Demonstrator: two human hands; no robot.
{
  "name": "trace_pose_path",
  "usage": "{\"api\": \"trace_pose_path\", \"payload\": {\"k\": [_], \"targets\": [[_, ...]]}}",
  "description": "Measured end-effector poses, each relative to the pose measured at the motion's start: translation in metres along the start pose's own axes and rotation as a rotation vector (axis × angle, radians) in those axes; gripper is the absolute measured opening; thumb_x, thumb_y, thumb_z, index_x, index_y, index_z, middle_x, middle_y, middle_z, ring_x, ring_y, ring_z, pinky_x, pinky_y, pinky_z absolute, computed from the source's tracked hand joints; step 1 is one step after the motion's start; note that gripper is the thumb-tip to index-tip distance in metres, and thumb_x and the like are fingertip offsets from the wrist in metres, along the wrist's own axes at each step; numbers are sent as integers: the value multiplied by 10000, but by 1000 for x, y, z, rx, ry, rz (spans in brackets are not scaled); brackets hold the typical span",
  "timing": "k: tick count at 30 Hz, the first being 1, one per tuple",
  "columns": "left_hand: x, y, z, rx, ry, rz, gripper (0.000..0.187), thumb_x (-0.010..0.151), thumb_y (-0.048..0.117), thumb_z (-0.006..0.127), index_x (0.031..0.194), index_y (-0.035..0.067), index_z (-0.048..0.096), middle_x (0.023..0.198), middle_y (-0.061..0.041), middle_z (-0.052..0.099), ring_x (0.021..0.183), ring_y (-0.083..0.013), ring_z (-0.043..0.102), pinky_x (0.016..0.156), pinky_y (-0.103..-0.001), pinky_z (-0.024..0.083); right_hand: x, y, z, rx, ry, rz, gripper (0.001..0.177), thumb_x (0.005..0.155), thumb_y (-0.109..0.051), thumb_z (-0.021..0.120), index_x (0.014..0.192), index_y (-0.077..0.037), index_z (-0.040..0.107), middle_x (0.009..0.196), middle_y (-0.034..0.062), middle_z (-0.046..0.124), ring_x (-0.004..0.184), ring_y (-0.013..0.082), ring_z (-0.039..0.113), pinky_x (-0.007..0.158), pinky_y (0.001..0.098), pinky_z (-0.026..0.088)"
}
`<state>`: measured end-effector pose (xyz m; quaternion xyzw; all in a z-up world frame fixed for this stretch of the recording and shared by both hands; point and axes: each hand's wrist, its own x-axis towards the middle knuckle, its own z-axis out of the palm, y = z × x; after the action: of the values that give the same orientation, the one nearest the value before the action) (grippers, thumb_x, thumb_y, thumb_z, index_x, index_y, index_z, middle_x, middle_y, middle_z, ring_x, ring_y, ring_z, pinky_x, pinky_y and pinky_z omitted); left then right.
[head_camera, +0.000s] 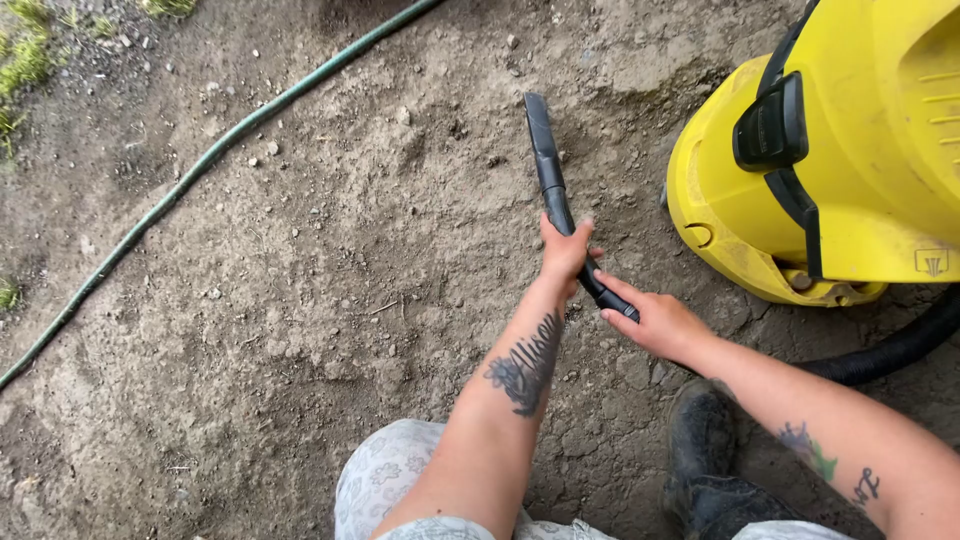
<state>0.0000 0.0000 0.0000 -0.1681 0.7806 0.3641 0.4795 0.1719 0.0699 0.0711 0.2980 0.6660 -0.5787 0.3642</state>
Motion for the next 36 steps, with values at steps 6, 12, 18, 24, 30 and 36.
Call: {"api": "trace_pose_path", "payload": {"k": [6, 12, 18, 24, 30, 36], "targets": [[13, -1, -3, 19, 46, 187, 812, 984, 186, 579, 1617, 256, 76, 1116, -162, 596, 716, -219, 612, 599, -412, 548, 5, -3, -2, -36, 155, -164, 685, 930, -553, 566, 1559, -511, 299, 943, 143, 739, 880, 338, 755, 795, 466, 595], [20, 18, -29, 450, -25, 78, 565, 1017, 343, 544, 1517, 150, 364, 1207, -158, 648, 980, -300, 670, 743, -481, 595, 13, -27, -33, 34, 186, -119, 678, 901, -527, 602, 1536, -508, 365, 887, 171, 747, 839, 374, 748, 778, 479, 584], [-30, 29, -55, 1000, 111, 450, 725, 992, 308, 590, 1604, 98, 262, 1397, -273, 515, 1291, -436, 529, 1082, -488, 431, 26, -40, -53, 44, 213, -234, 635, 915, -519, 618, 1518, -471, 425, 872, 170, 746, 811, 374, 736, 752, 472, 577], [-118, 67, -57, 1275, -26, 429, 618, 992, 336, 564, 1554, 166, 372, 1525, -181, 455, 1353, -376, 503, 1101, -491, 417, 22, -19, -60, 85, 240, -179, 639, 896, -528, 627, 1503, -481, 433, 840, 157, 741, 748, 351, 747, 717, 460, 584], [-133, 81, -48, 1530, -105, 594, 574, 995, 358, 580, 1522, 192, 428, 1560, -158, 436, 1380, -357, 477, 1106, -529, 398, 19, -5, -45, -69, 256, -100, 657, 921, -520, 595, 1539, -500, 373, 850, 178, 744, 809, 379, 737, 756, 488, 583], [-118, 85, -52, 1635, -114, 570, 624, 963, 395, 612, 1518, 192, 412, 1556, -153, 406, 1418, -350, 407, 1135, -545, 344, 45, -42, -54, -26, 350, -74, 626, 955, -538, 551, 1550, -473, 369, 876, 181, 740, 835, 397, 726, 757, 509, 574]]}}
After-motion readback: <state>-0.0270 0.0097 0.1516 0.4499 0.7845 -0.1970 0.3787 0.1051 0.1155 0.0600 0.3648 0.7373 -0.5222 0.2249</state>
